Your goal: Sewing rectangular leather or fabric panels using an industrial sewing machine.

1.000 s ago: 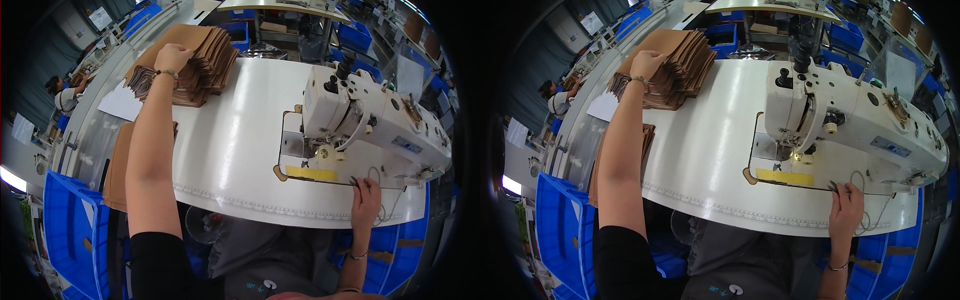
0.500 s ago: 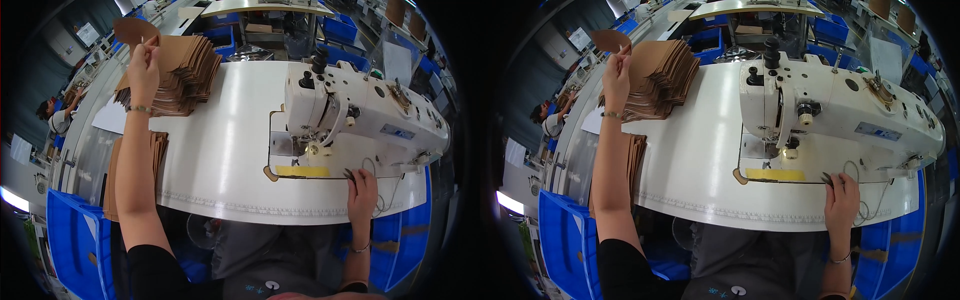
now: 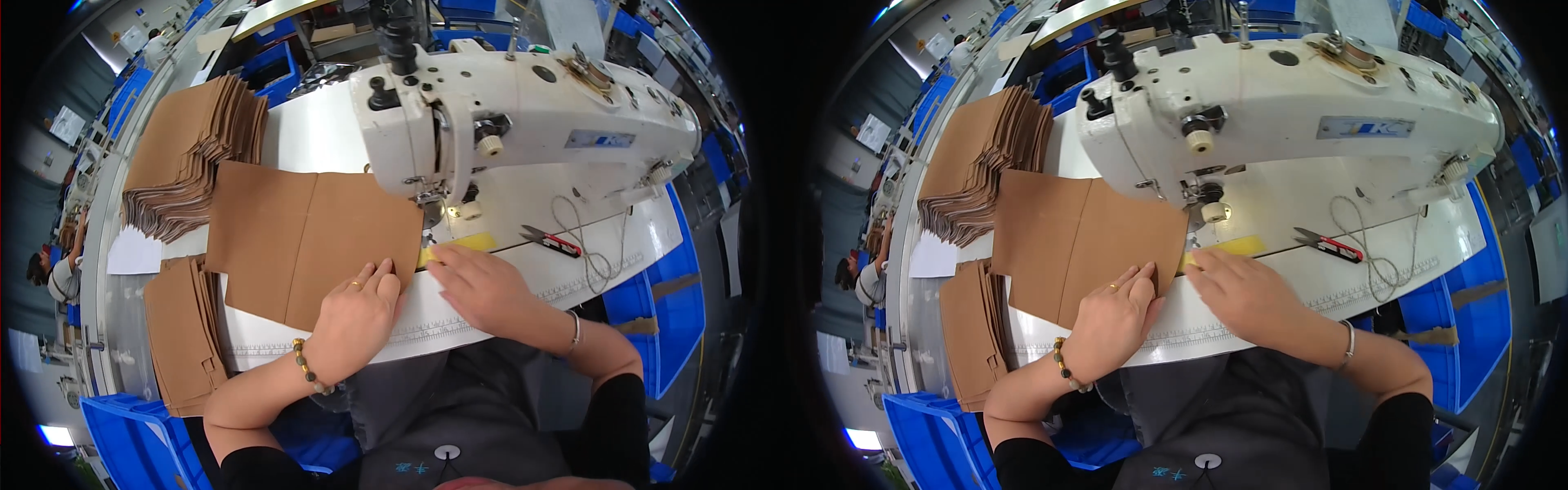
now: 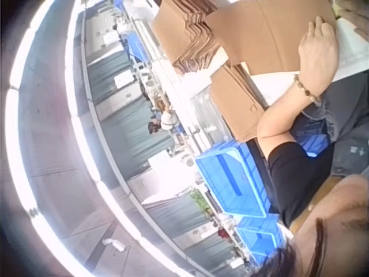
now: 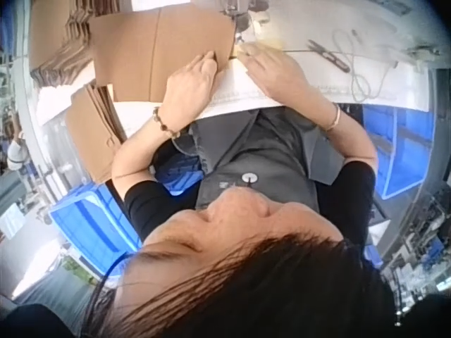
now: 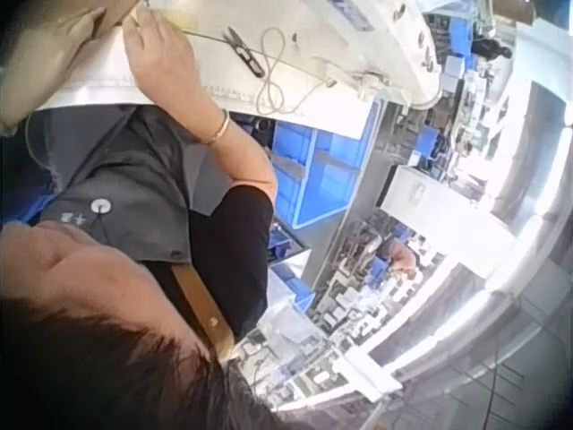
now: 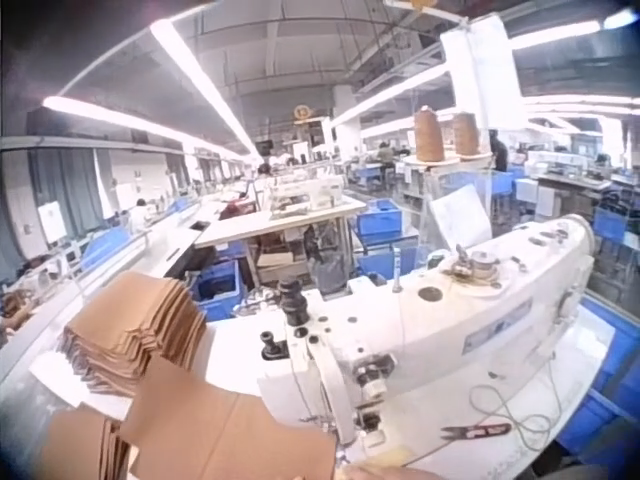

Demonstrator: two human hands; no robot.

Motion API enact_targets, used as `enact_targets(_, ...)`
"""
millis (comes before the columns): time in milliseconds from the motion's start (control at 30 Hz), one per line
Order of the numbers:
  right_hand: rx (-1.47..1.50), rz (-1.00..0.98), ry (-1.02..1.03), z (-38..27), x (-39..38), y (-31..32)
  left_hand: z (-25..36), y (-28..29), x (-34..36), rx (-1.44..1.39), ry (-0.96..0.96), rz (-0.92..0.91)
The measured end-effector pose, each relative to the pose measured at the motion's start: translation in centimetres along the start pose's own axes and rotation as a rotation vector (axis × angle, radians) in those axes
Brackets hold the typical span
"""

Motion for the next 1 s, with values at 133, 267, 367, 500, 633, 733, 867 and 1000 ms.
enact_targets(133,-0.112,-0.055,0.188,-1.0,1.8,-2.5,1.5,-0.1,0.4,-0.084,0.015,-0.08)
enact_targets(267,-0.185,-0.314,0.143,1.6,1.7,-3.7,-0.5,1.5,0.2,-0.041,-0.032,-0.024)
enact_targets(367,-0.197,-0.474,-0.011,5.2,1.3,-1.3,-2.7,1.7,-0.6,0.072,-0.024,-0.017)
enact_targets(500,-0.289,-0.087,0.148,10.5,-0.8,2.1,-2.1,-0.2,-0.5,0.085,-0.042,-0.046)
enact_targets(633,-0.486,-0.117,0.056,12.4,-0.6,4.5,0.1,-1.8,1.5,0.147,-0.137,0.003)
enact_targets(733,-0.584,-0.12,-0.078,12.6,0.2,5.2,1.1,-2.4,2.3,0.182,-0.164,0.042)
enact_targets(867,-0.524,-0.324,-0.145,10.4,2.6,1.2,2.1,-2.9,3.3,0.236,-0.179,0.121)
enact_targets(1000,-0.187,-0.046,-0.1,9.3,4.6,-2.0,2.0,-3.2,4.2,0.214,-0.195,0.067)
Point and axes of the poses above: each hand's wrist, its own x-axis towards the middle knuckle, its own y-axis out of the back of the hand, z = x × y, the point moved 8 cm from there along x, towards the middle knuckle, and after that the axes turned 2 degrees about z, right-handed, at the moved point
